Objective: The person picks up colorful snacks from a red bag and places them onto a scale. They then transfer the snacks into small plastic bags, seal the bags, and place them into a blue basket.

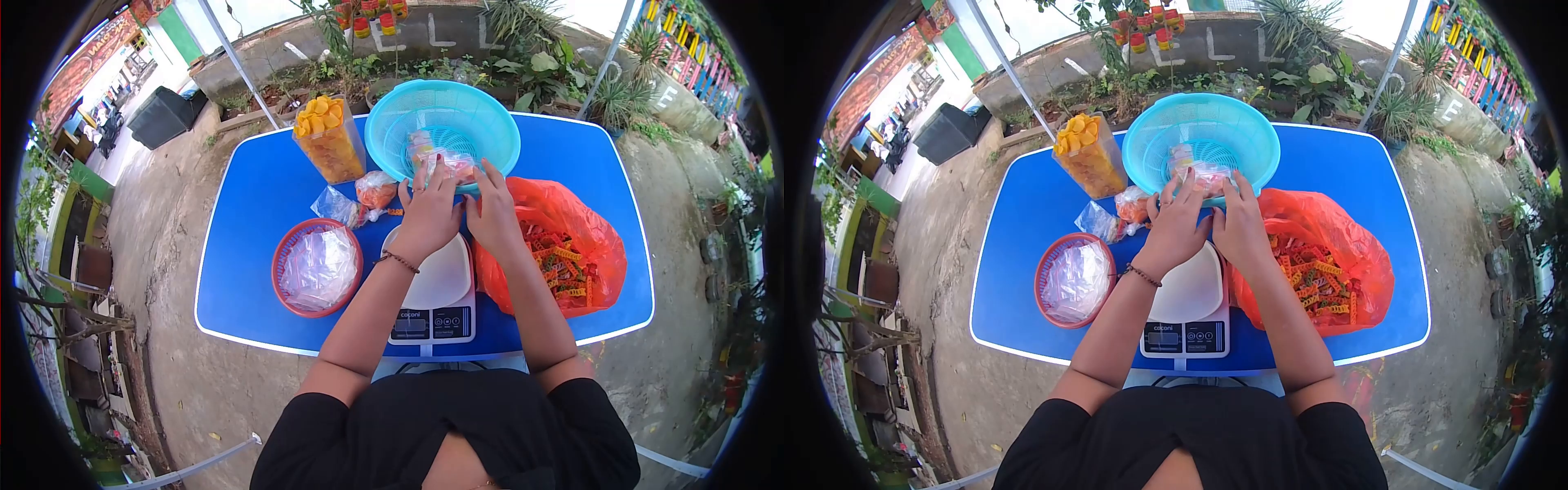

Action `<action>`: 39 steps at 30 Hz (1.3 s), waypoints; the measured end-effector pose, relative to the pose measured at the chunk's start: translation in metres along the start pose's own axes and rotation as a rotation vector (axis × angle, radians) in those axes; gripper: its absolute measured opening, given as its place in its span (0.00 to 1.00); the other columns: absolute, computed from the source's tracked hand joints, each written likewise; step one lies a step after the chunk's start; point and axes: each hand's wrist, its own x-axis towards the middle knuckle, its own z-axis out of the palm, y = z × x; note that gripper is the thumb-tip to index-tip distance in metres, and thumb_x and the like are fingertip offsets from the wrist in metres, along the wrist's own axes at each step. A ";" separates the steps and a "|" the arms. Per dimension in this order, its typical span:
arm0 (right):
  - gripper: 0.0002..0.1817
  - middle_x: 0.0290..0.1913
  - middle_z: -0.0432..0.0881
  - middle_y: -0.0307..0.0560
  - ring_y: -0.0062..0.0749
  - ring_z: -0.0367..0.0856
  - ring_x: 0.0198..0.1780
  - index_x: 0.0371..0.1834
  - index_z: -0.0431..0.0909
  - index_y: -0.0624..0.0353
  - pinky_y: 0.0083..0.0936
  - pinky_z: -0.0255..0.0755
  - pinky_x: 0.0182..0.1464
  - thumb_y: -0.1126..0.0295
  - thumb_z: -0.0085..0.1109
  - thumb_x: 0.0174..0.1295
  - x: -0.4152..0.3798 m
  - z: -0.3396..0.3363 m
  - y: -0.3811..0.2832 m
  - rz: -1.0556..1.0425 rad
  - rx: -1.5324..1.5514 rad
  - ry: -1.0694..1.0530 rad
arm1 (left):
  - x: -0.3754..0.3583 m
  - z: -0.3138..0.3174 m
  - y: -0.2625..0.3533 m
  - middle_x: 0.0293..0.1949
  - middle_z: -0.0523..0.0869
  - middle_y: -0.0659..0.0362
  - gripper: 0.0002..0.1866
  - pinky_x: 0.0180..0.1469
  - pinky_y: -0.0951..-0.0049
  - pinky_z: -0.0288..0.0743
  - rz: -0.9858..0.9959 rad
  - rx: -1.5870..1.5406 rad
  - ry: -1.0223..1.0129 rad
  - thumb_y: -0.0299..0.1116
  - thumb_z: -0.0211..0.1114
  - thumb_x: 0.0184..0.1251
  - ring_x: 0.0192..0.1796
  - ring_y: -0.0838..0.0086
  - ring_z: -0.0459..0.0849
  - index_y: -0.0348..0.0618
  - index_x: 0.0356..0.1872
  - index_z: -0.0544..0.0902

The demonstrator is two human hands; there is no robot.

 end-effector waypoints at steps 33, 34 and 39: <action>0.06 0.43 0.86 0.46 0.40 0.85 0.54 0.34 0.86 0.55 0.56 0.61 0.68 0.72 0.62 0.55 -0.048 0.135 -0.136 -0.536 -0.034 -0.489 | -0.185 -0.088 -0.099 0.59 0.82 0.37 0.12 0.64 0.52 0.76 -0.391 0.003 0.140 0.23 0.62 0.59 0.59 0.44 0.83 0.34 0.44 0.85; 0.05 0.42 0.87 0.45 0.39 0.85 0.54 0.33 0.86 0.54 0.58 0.60 0.69 0.73 0.62 0.55 -0.046 0.134 -0.136 -0.526 -0.062 -0.528 | -0.185 -0.088 -0.098 0.58 0.83 0.38 0.12 0.64 0.53 0.77 -0.398 -0.015 0.154 0.22 0.62 0.59 0.59 0.44 0.83 0.33 0.44 0.85; 0.08 0.40 0.88 0.43 0.36 0.85 0.54 0.36 0.87 0.54 0.56 0.59 0.70 0.75 0.61 0.55 -0.043 0.129 -0.134 -0.475 -0.096 -0.611 | -0.180 -0.097 -0.092 0.56 0.83 0.40 0.14 0.61 0.56 0.78 -0.443 -0.113 0.220 0.20 0.64 0.59 0.57 0.46 0.83 0.33 0.47 0.82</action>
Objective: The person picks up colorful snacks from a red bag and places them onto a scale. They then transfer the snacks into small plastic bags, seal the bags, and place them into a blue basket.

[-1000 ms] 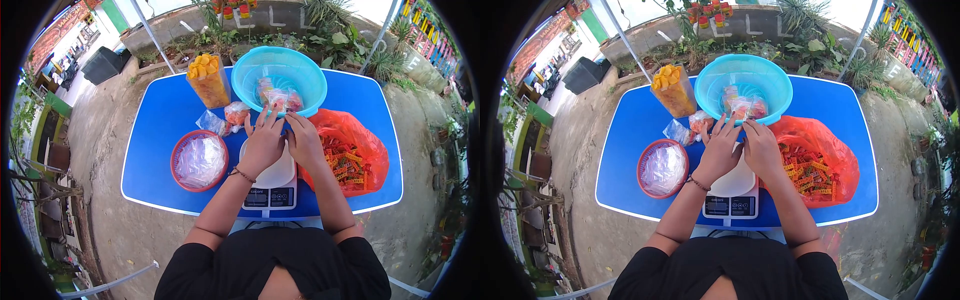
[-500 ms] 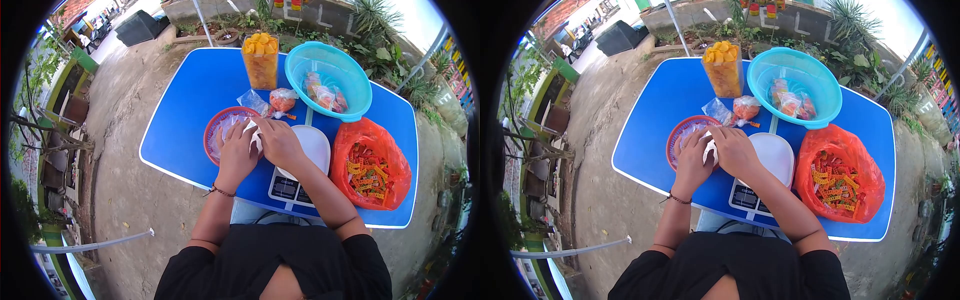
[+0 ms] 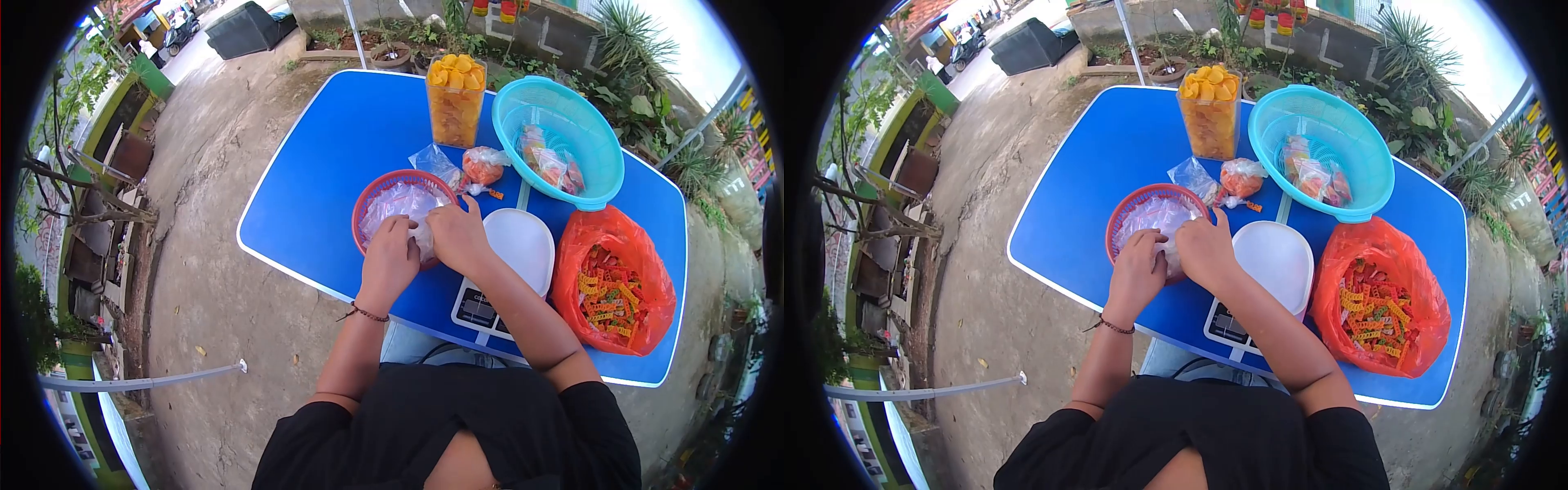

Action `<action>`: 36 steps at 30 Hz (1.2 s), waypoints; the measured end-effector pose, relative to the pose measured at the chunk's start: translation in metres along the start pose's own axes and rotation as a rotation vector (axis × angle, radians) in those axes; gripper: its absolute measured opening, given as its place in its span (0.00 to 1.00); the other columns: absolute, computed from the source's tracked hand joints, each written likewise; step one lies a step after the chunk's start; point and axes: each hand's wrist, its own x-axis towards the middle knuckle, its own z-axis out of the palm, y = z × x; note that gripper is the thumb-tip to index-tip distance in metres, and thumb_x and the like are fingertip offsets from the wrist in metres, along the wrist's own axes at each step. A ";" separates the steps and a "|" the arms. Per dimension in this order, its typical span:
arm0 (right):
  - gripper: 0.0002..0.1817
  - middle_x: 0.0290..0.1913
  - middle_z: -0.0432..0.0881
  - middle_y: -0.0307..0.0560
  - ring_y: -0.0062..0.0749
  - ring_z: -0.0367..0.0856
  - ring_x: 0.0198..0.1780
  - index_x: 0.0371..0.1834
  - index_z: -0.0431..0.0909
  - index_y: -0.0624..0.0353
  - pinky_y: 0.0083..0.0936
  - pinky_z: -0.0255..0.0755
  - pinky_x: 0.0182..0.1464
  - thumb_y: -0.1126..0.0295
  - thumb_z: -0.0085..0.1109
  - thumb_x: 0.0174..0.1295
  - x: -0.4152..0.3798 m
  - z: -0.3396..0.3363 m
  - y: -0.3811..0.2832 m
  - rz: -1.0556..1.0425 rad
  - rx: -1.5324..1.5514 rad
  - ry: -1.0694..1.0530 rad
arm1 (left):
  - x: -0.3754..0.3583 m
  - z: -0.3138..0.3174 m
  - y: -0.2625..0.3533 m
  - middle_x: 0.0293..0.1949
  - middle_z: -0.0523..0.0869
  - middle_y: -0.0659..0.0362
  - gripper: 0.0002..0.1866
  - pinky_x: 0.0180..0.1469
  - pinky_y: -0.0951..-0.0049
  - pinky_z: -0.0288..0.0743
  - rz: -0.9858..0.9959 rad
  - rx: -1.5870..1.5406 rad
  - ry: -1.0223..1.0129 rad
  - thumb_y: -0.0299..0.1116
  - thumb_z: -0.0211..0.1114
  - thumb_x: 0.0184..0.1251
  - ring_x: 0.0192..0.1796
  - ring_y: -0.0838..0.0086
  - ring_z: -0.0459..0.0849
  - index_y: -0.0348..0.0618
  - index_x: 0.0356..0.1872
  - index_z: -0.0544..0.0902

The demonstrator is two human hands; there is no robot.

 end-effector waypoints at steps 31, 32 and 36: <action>0.13 0.47 0.82 0.45 0.37 0.79 0.42 0.41 0.86 0.56 0.31 0.72 0.45 0.79 0.73 0.50 -0.213 -0.112 0.030 0.234 0.285 0.643 | -0.034 0.080 0.133 0.33 0.91 0.56 0.06 0.41 0.71 0.81 0.163 -0.668 -0.343 0.26 0.76 0.57 0.36 0.66 0.91 0.41 0.36 0.90; 0.13 0.46 0.82 0.44 0.36 0.78 0.41 0.40 0.86 0.56 0.31 0.72 0.45 0.79 0.73 0.50 -0.217 -0.112 0.030 0.233 0.265 0.626 | -0.034 0.079 0.135 0.33 0.91 0.56 0.07 0.41 0.70 0.81 0.187 -0.624 -0.348 0.26 0.76 0.57 0.37 0.65 0.91 0.42 0.37 0.89; 0.12 0.41 0.81 0.47 0.39 0.77 0.37 0.37 0.85 0.58 0.31 0.70 0.41 0.82 0.69 0.48 -0.222 -0.119 0.024 0.197 0.343 0.511 | -0.030 0.075 0.129 0.38 0.90 0.57 0.13 0.46 0.66 0.81 0.334 -0.443 -0.401 0.27 0.78 0.53 0.42 0.62 0.90 0.44 0.41 0.87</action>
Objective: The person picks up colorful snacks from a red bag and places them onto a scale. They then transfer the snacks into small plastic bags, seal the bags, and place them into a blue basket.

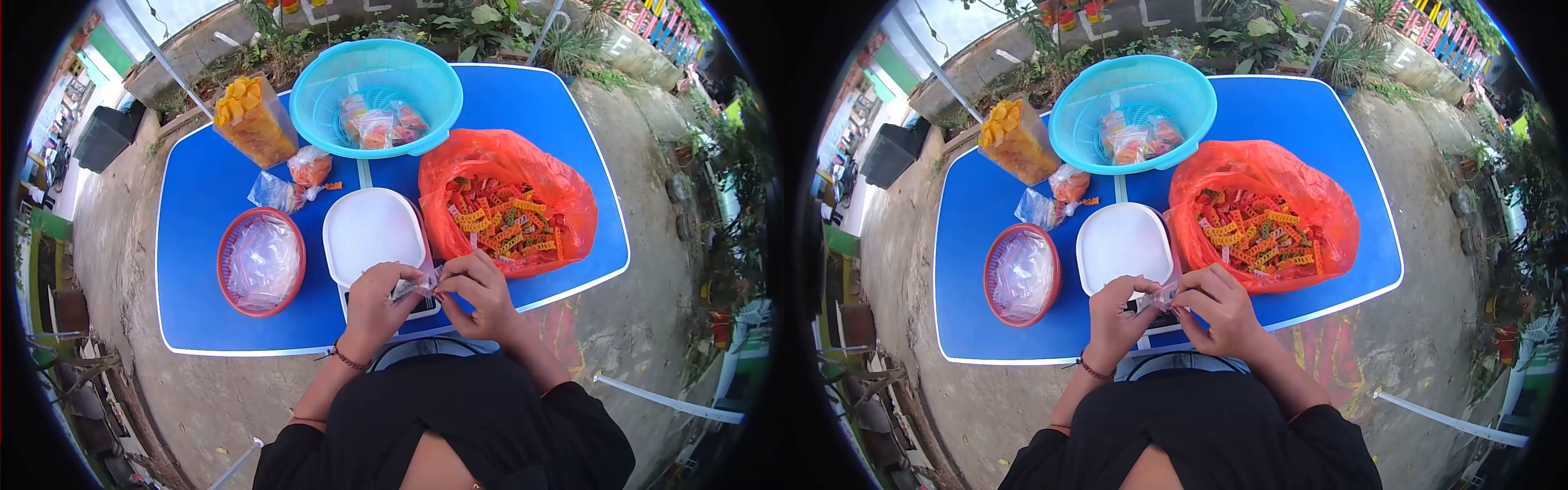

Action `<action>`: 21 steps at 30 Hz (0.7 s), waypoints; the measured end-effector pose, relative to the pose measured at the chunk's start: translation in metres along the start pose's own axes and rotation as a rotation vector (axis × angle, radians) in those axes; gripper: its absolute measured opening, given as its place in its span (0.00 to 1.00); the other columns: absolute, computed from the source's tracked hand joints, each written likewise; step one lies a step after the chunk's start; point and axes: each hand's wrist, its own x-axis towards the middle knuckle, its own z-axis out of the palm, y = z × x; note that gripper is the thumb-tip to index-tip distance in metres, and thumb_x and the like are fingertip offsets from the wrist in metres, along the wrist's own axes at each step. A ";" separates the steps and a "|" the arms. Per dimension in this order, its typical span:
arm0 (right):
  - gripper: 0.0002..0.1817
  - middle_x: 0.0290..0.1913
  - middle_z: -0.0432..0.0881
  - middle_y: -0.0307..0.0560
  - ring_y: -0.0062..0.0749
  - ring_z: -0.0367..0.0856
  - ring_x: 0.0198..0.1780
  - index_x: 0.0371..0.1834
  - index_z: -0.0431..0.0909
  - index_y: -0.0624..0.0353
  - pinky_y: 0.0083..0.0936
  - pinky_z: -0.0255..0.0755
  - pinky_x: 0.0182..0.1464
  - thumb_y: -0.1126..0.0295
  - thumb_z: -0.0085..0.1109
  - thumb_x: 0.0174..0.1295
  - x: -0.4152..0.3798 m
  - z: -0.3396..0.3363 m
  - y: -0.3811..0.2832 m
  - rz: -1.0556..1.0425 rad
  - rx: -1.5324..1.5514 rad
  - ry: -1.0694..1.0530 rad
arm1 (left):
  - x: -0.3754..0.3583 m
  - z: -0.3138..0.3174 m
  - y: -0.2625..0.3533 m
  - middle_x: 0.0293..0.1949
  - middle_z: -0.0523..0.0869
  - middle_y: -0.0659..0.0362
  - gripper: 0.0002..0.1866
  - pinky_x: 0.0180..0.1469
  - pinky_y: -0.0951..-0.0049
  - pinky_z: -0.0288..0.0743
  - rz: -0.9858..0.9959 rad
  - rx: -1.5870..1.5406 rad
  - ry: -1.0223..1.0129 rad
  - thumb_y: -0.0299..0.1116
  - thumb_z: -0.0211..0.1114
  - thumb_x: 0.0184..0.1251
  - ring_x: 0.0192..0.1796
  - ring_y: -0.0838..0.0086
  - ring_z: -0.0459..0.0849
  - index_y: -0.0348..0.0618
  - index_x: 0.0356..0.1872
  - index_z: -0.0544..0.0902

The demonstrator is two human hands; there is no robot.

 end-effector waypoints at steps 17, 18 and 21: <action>0.04 0.33 0.85 0.43 0.37 0.82 0.35 0.37 0.87 0.59 0.29 0.74 0.38 0.78 0.68 0.60 0.003 0.005 0.010 0.263 0.234 0.038 | 0.004 -0.006 0.001 0.44 0.90 0.51 0.13 0.50 0.63 0.82 0.000 -0.029 -0.245 0.22 0.68 0.66 0.47 0.55 0.90 0.39 0.51 0.85; 0.05 0.34 0.85 0.45 0.39 0.83 0.36 0.38 0.87 0.60 0.29 0.75 0.37 0.79 0.67 0.60 0.004 0.001 0.013 0.301 0.218 0.064 | 0.006 -0.006 0.002 0.44 0.90 0.51 0.12 0.50 0.64 0.82 -0.016 -0.067 -0.237 0.22 0.67 0.67 0.46 0.56 0.90 0.39 0.51 0.85; 0.09 0.40 0.86 0.49 0.42 0.85 0.41 0.44 0.86 0.61 0.31 0.77 0.42 0.80 0.63 0.62 0.005 -0.009 0.039 0.353 0.046 0.118 | 0.009 -0.006 0.005 0.42 0.91 0.51 0.11 0.49 0.67 0.82 -0.078 -0.172 -0.222 0.22 0.65 0.69 0.44 0.60 0.91 0.39 0.50 0.86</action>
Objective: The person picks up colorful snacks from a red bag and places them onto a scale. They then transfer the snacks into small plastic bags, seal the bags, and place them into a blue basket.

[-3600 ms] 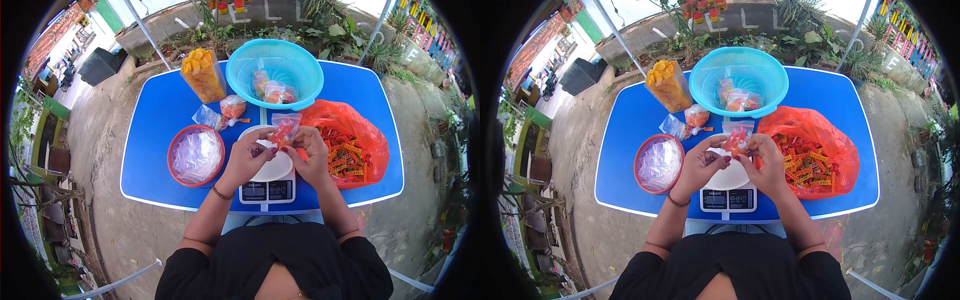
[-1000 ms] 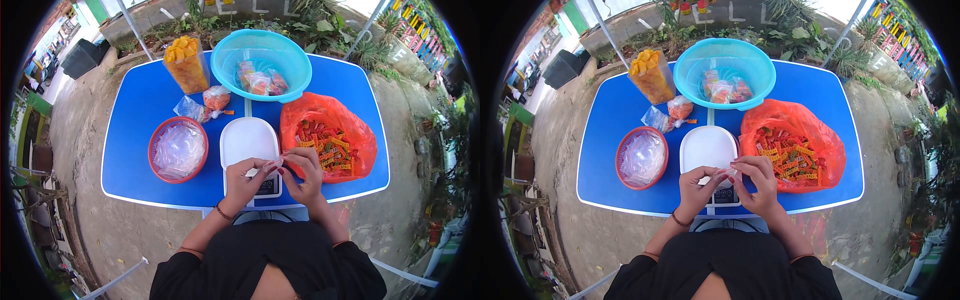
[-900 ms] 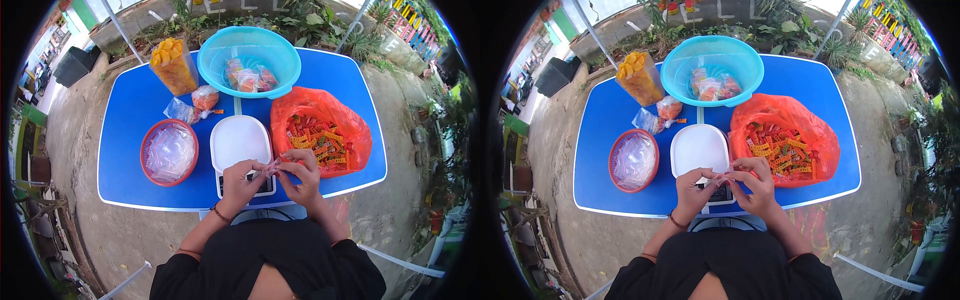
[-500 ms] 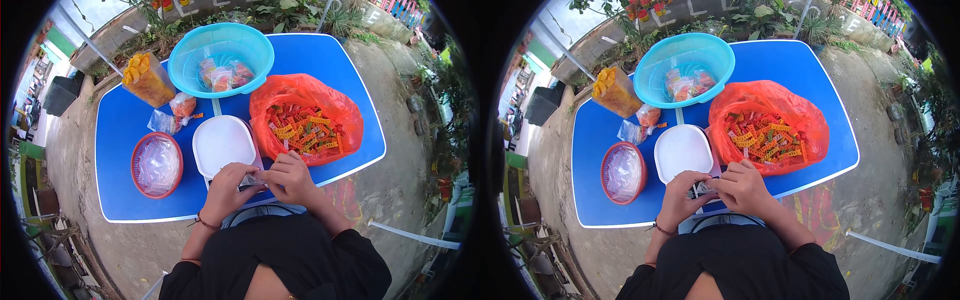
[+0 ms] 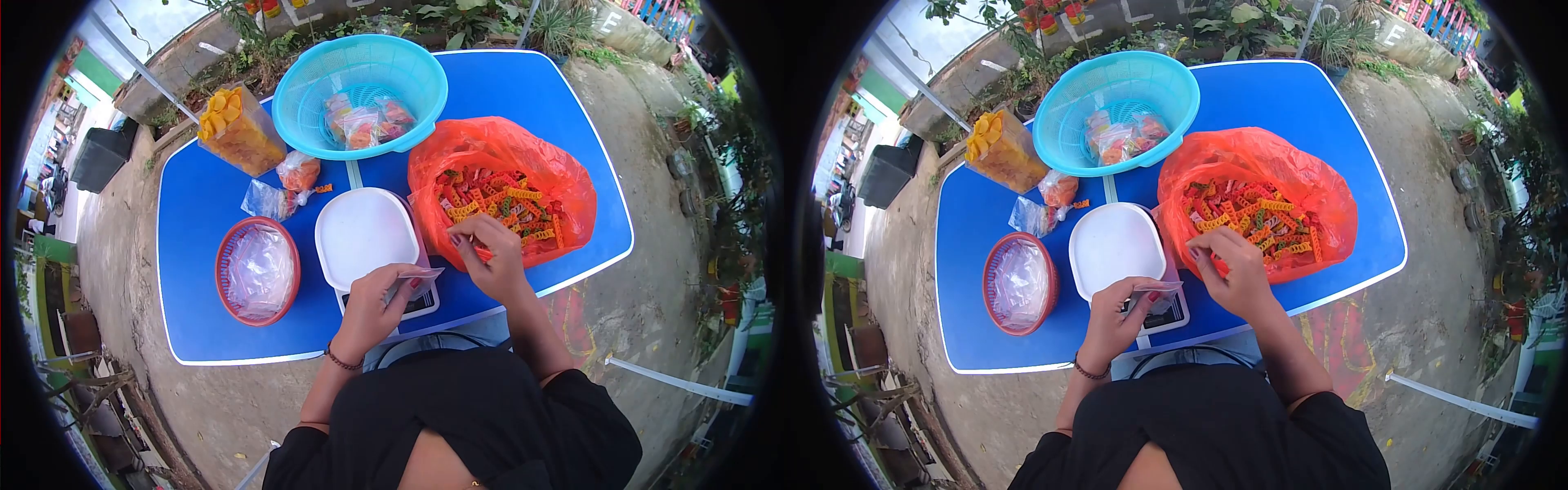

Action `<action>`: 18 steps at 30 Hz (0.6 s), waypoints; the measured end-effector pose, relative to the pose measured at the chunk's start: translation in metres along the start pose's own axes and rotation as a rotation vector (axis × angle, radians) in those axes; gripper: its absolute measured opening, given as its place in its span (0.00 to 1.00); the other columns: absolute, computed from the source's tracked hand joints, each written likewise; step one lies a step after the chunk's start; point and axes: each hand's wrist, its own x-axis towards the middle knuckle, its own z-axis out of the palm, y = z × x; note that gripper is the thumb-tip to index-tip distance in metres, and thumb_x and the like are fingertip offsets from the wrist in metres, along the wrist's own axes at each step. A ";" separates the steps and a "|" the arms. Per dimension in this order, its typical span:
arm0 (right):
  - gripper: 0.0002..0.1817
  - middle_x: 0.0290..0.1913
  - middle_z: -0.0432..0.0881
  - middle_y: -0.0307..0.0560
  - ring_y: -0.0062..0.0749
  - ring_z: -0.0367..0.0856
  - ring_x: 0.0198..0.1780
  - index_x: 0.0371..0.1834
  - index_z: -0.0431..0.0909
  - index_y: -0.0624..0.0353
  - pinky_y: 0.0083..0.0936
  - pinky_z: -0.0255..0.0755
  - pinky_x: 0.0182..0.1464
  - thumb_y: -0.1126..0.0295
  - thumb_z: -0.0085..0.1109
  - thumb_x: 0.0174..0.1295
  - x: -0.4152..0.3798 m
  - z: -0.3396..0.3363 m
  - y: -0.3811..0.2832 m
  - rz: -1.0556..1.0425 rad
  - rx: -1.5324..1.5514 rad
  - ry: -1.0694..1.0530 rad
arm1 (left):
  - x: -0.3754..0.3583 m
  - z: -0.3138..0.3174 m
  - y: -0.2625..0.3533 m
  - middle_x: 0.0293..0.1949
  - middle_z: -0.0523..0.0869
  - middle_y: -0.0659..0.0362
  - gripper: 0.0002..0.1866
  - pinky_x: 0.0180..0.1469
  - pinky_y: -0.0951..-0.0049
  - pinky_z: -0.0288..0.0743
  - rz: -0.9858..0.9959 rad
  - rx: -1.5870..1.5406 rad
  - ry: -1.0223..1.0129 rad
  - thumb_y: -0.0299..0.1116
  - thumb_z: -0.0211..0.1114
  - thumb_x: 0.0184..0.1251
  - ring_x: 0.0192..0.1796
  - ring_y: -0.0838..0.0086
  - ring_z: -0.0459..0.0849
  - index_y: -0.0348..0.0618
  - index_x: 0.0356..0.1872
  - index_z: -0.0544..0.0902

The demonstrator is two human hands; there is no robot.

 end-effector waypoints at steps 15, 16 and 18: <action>0.14 0.50 0.86 0.53 0.50 0.82 0.55 0.50 0.85 0.59 0.47 0.74 0.55 0.76 0.56 0.62 0.012 -0.009 0.041 0.107 -0.470 -0.287 | 0.038 0.041 -0.028 0.68 0.80 0.46 0.13 0.65 0.69 0.77 -0.050 -0.752 -0.038 0.30 0.57 0.82 0.63 0.71 0.83 0.36 0.59 0.79; 0.13 0.48 0.86 0.55 0.51 0.83 0.53 0.48 0.85 0.60 0.47 0.75 0.53 0.77 0.56 0.62 0.016 -0.012 0.043 0.146 -0.462 -0.330 | 0.041 0.044 -0.031 0.70 0.77 0.45 0.13 0.68 0.66 0.75 -0.078 -0.834 -0.042 0.30 0.56 0.82 0.66 0.68 0.81 0.36 0.60 0.78; 0.13 0.44 0.85 0.58 0.55 0.83 0.50 0.47 0.85 0.62 0.48 0.76 0.52 0.79 0.56 0.60 0.022 -0.015 0.045 0.135 -0.391 -0.186 | 0.044 0.047 -0.030 0.74 0.73 0.44 0.14 0.72 0.61 0.72 -0.150 -0.976 -0.028 0.30 0.55 0.83 0.70 0.65 0.79 0.36 0.63 0.76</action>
